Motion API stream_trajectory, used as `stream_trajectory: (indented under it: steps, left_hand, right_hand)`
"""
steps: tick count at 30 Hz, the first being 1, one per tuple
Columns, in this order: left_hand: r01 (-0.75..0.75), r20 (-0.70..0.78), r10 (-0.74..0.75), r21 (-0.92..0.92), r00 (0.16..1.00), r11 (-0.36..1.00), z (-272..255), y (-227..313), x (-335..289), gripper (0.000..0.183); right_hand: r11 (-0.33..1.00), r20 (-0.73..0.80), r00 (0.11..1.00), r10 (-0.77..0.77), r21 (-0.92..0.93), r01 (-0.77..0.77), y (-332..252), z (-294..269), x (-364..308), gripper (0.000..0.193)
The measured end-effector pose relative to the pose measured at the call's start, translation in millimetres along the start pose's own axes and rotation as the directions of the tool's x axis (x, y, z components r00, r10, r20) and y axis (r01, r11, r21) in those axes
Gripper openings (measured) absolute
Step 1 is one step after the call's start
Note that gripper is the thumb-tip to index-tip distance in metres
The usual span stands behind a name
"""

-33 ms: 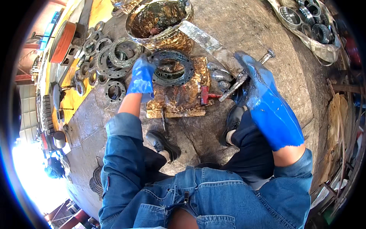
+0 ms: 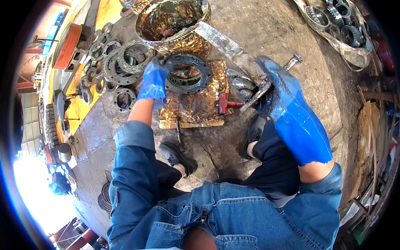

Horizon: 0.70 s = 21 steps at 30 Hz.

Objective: The person, wearing blue gloves, picks up clutch plates and uses a putty knife to spread thick dark grease over their surfaces before setting them aside.

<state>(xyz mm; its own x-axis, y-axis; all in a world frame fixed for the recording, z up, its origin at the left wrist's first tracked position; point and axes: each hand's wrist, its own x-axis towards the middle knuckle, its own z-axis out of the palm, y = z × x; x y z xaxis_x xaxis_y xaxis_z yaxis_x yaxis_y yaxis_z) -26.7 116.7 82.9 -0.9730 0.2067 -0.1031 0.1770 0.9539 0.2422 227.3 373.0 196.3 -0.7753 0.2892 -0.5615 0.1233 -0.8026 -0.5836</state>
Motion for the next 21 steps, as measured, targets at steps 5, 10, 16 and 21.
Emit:
stream_trajectory:
  steps: [5, 10, 16, 21]
  left_hand:
    - [-0.082, 0.153, 0.116, -0.212, 0.981, 0.974, 15.0, -10.5, 26.5, 0.054]
    - [-0.148, 0.169, 0.162, -0.095, 0.972, 0.984, 12.7, -2.3, 36.9, 0.051]
    - [0.087, 0.330, 0.041, -0.364, 0.943, 0.927, 34.3, -14.6, 46.8, 0.054]
    - [0.022, 0.122, 0.028, -0.395, 0.992, 0.918, 61.8, -15.4, 62.7, 0.063]
  right_hand:
    - [0.976, -0.095, 0.990, 0.107, -0.178, -0.123, -4.8, 11.7, 10.5, 0.042]
    - [0.901, -0.167, 0.980, 0.105, -0.401, -0.164, 6.5, -3.6, 32.5, 0.038]
    - [0.863, -0.120, 0.989, 0.091, -0.485, -0.138, 18.6, 6.6, 39.1, 0.039]
    - [0.693, -0.160, 0.987, -0.018, -0.713, -0.103, 24.3, 6.1, 35.9, 0.036]
